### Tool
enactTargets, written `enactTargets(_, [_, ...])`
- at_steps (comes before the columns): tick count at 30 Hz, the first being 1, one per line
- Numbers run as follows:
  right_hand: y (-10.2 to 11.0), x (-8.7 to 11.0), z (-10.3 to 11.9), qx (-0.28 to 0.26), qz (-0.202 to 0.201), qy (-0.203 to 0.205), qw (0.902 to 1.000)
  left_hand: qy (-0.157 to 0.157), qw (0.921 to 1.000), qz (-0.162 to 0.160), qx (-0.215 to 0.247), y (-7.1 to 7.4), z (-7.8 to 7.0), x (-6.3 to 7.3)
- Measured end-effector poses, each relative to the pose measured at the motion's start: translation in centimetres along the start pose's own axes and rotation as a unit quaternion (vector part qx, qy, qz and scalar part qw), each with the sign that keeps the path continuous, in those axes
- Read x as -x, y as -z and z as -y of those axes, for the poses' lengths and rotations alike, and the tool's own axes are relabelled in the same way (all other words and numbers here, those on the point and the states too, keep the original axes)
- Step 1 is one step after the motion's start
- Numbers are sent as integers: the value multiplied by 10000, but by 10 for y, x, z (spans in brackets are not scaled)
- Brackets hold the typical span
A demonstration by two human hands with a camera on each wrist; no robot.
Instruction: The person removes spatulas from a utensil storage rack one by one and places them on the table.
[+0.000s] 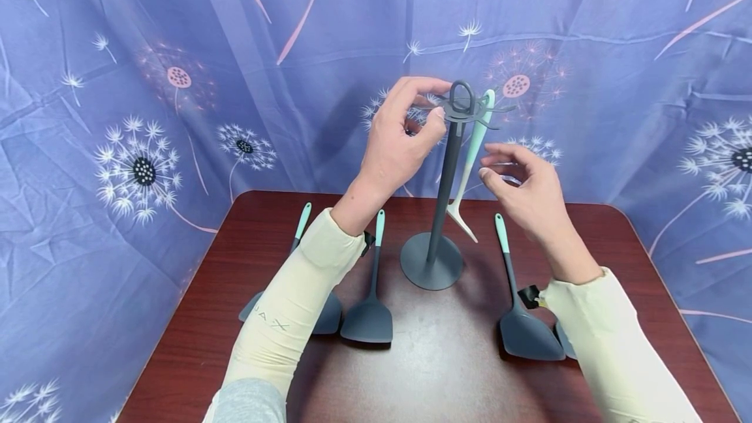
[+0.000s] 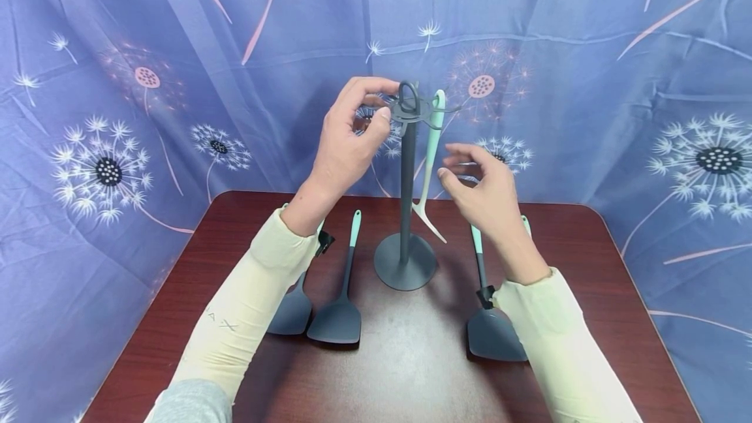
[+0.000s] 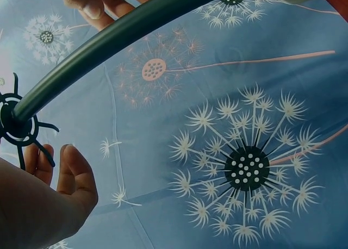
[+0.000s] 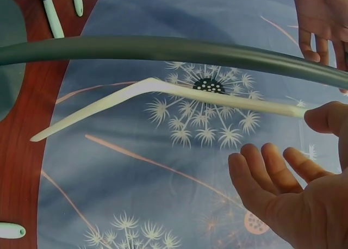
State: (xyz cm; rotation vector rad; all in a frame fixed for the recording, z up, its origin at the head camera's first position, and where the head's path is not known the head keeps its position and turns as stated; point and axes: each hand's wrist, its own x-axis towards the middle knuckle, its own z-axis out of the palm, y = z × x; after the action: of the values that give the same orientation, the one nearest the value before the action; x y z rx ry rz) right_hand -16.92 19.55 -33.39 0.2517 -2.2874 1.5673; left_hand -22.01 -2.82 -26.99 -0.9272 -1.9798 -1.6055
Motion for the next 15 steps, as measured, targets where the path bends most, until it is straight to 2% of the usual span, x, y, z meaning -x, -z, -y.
enactTargets(15, [-9,-5,-1,-710,47,15,9975,-12,10000,19,24,0,1,1])
